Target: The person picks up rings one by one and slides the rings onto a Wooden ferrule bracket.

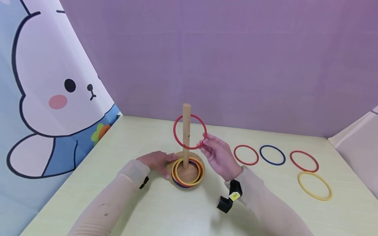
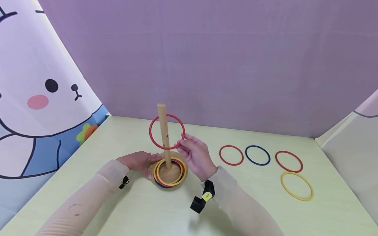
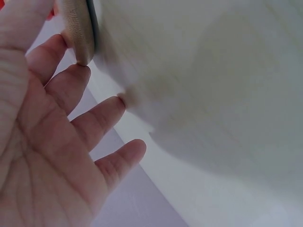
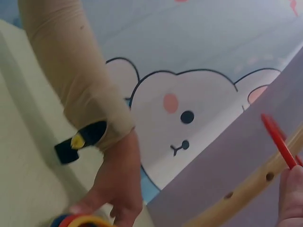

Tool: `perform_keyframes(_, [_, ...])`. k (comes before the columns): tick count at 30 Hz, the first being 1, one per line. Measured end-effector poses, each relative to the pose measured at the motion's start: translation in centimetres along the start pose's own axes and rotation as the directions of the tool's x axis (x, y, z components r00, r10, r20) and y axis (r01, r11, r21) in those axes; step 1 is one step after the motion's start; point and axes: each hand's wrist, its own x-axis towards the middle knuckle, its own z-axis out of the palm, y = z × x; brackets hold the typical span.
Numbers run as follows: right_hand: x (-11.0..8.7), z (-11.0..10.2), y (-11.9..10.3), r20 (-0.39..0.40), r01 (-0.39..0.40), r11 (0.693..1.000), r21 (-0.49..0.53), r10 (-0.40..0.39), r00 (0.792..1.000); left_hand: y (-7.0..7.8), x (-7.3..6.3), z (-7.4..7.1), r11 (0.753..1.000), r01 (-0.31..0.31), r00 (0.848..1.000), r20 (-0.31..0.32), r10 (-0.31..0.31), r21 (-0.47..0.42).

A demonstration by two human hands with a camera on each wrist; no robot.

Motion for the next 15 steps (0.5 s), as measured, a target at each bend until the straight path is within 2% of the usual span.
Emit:
perform_keyframes(4, [0.1,-1.1,0.6,-0.004,-0.028,0.995,-0.100,0.028,1.000,-0.1,-0.2,-0.1,0.999,-0.041,0.999,-0.005,0.041,0.013])
perform_keyframes(10, [0.3,-2.7,1.6,-0.029,-0.060,0.980,-0.188,0.055,0.998,-0.3,-0.2,0.0,1.000,-0.013,1.000,-0.005,0.013,-0.025])
perform_keyframes(15, [0.4,-3.7,2.3,-0.037,-0.085,0.968,-0.238,0.079,0.996,-0.2,-0.2,-0.2,0.999,-0.053,0.999,-0.003,0.053,-0.002])
